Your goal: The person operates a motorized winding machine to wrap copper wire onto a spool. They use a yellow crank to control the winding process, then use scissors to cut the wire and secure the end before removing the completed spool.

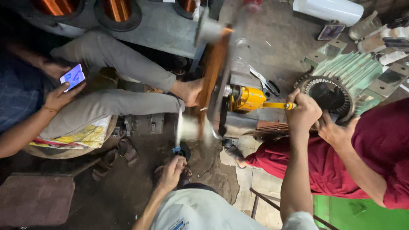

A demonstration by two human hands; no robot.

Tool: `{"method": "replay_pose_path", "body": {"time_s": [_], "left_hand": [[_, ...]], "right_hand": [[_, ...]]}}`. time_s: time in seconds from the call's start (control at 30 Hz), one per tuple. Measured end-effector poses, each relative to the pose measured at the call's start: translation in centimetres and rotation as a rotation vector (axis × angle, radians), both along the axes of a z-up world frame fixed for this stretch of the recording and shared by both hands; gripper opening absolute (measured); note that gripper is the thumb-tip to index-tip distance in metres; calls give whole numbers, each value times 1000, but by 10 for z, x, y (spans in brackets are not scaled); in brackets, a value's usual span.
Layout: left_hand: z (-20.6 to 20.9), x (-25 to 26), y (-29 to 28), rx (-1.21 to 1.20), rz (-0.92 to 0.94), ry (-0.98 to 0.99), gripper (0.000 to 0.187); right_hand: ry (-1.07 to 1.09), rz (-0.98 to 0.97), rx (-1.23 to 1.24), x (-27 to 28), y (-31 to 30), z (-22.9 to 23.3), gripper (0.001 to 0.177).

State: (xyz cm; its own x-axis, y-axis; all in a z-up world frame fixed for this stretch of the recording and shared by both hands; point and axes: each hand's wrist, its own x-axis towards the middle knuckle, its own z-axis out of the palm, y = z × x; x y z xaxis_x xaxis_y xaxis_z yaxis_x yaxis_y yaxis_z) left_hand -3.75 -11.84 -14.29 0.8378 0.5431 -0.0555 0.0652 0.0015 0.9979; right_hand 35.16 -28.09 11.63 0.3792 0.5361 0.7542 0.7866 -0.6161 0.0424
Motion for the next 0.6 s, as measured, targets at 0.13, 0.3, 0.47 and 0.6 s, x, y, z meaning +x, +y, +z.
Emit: {"method": "replay_pose_path", "body": {"time_s": [0.13, 0.3, 0.47, 0.6], "left_hand": [[0, -1, 0, 12, -9, 52, 25], [0, -6, -3, 47, 9, 41, 27], [0, -14, -10, 11, 22, 58, 26], [-12, -25, -21, -2, 36, -26, 26]], "right_hand": [[53, -51, -2, 34, 20, -3, 46], [115, -126, -92, 80, 37, -33, 29], [297, -143, -137, 105, 44, -85, 11], [322, -194, -254, 99, 36, -132, 15]]}}
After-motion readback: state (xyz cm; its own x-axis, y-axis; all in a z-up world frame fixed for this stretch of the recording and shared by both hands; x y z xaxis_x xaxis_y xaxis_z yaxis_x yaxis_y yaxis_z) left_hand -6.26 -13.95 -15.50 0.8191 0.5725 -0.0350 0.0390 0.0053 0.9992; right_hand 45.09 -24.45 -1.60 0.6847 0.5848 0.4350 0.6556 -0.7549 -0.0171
